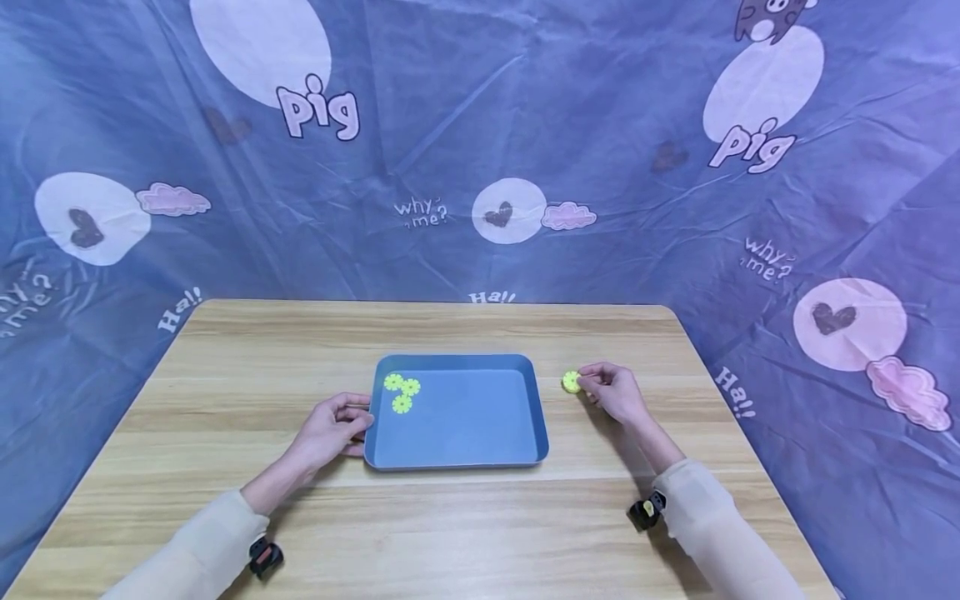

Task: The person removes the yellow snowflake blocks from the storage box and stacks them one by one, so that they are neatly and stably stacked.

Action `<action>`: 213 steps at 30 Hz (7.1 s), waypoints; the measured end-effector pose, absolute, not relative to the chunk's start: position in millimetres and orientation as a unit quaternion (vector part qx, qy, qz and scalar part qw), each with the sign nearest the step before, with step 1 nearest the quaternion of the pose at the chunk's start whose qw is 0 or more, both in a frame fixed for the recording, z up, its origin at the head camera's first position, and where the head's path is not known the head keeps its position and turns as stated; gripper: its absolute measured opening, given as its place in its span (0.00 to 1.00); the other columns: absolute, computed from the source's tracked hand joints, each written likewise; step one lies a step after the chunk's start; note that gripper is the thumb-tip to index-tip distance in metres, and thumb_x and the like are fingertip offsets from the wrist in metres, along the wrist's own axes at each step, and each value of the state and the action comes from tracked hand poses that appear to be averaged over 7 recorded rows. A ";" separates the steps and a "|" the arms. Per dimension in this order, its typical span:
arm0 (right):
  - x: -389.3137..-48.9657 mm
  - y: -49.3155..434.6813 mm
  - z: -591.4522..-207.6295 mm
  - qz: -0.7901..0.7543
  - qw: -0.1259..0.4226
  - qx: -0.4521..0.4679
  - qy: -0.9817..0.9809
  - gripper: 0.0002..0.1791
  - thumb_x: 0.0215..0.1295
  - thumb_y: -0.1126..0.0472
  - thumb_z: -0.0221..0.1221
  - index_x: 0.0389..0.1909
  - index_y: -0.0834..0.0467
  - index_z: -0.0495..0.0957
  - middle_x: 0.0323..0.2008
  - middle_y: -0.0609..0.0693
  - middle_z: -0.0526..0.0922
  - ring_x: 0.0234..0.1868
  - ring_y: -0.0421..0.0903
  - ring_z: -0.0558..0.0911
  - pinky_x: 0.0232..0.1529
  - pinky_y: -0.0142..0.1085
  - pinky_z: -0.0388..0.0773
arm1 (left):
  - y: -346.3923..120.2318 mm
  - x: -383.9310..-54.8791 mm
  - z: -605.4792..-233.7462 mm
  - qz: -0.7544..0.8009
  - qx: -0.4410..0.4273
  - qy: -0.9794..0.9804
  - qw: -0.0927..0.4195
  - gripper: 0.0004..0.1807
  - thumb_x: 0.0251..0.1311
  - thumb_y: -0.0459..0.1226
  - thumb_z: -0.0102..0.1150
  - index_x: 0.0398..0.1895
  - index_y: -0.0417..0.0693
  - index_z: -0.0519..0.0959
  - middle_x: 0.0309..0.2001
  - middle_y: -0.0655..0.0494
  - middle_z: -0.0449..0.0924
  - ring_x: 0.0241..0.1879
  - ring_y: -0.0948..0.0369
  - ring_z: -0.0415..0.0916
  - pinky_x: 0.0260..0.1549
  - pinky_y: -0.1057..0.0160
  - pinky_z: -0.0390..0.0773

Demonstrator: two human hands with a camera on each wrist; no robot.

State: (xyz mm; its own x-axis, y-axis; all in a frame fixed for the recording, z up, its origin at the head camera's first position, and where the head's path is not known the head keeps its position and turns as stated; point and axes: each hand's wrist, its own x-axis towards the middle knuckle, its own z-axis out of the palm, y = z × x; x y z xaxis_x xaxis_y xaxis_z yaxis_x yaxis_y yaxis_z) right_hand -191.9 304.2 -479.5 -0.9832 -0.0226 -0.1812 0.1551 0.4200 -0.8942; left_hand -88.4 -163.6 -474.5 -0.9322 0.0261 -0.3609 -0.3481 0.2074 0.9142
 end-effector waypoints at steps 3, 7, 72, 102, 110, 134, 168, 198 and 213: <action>-192.7 306.0 -480.3 -0.530 0.085 0.040 0.843 0.18 0.73 0.68 0.62 0.57 0.77 0.76 0.31 0.44 0.84 0.25 0.38 0.78 0.22 0.27 0.79 | -162.0 -87.0 -474.7 0.620 -0.107 0.763 0.150 0.25 0.74 0.30 0.57 0.71 0.33 0.69 0.52 0.38 0.82 0.38 0.58 0.86 0.40 0.56 0.95; -190.4 305.6 -478.2 -0.524 0.082 0.036 0.847 0.19 0.73 0.66 0.63 0.57 0.75 0.78 0.30 0.43 0.83 0.25 0.36 0.78 0.23 0.26 0.79 | -160.3 -85.3 -474.6 0.619 -0.109 0.764 0.148 0.25 0.73 0.30 0.57 0.71 0.33 0.69 0.52 0.39 0.82 0.38 0.58 0.85 0.39 0.57 0.95; -181.2 236.6 -432.1 -0.479 0.026 -0.065 0.875 0.13 0.71 0.64 0.66 0.48 0.70 0.85 0.34 0.60 0.87 0.28 0.39 0.77 0.25 0.25 0.76 | -171.3 -95.0 -476.6 0.646 -0.084 0.741 0.163 0.26 0.74 0.30 0.57 0.71 0.30 0.67 0.47 0.46 0.84 0.34 0.60 0.85 0.38 0.59 0.95; -163.4 95.2 -439.4 -0.381 0.109 -0.253 0.882 0.15 0.71 0.56 0.68 0.54 0.58 0.86 0.40 0.48 0.89 0.36 0.42 0.84 0.32 0.28 0.82 | -172.7 -95.4 -474.9 0.644 -0.084 0.742 0.166 0.26 0.75 0.30 0.56 0.72 0.29 0.65 0.51 0.41 0.84 0.35 0.60 0.85 0.37 0.60 0.94; -166.2 74.2 -446.7 -0.348 0.123 -0.258 0.893 0.16 0.69 0.56 0.70 0.55 0.57 0.86 0.42 0.48 0.88 0.34 0.36 0.81 0.35 0.27 0.80 | -173.3 -96.3 -478.3 0.644 -0.079 0.743 0.165 0.27 0.75 0.29 0.55 0.72 0.28 0.64 0.51 0.42 0.84 0.35 0.61 0.85 0.37 0.60 0.94; -156.1 56.7 -460.0 -0.227 0.122 -0.294 0.920 0.19 0.64 0.53 0.73 0.55 0.54 0.87 0.43 0.47 0.86 0.40 0.38 0.79 0.40 0.27 0.79 | -155.1 -71.9 -470.1 0.645 -0.105 0.740 0.161 0.26 0.75 0.29 0.55 0.72 0.30 0.65 0.50 0.45 0.84 0.35 0.61 0.86 0.36 0.61 0.94; -172.1 38.9 -454.9 -0.221 0.176 -0.283 0.917 0.17 0.61 0.53 0.76 0.49 0.50 0.88 0.41 0.43 0.88 0.40 0.36 0.83 0.42 0.27 0.81 | -161.7 -78.4 -462.0 0.640 -0.107 0.740 0.173 0.25 0.75 0.29 0.54 0.72 0.31 0.67 0.50 0.43 0.83 0.35 0.61 0.85 0.36 0.62 0.94; -159.5 73.3 -443.0 -0.350 0.162 -0.280 0.879 0.03 0.66 0.62 0.71 0.38 0.55 0.86 0.28 0.45 0.86 0.27 0.33 0.77 0.38 0.27 0.76 | -155.1 -68.8 -458.2 0.637 -0.116 0.743 0.170 0.25 0.75 0.29 0.55 0.71 0.30 0.66 0.51 0.42 0.84 0.35 0.60 0.85 0.37 0.61 0.94; -154.3 102.6 -428.2 -0.422 0.131 -0.266 0.856 0.04 0.67 0.63 0.70 0.40 0.58 0.85 0.34 0.52 0.89 0.32 0.37 0.81 0.35 0.25 0.82 | -155.7 -68.8 -458.5 0.641 -0.106 0.742 0.165 0.25 0.75 0.29 0.54 0.72 0.28 0.65 0.51 0.40 0.83 0.35 0.60 0.85 0.36 0.59 0.94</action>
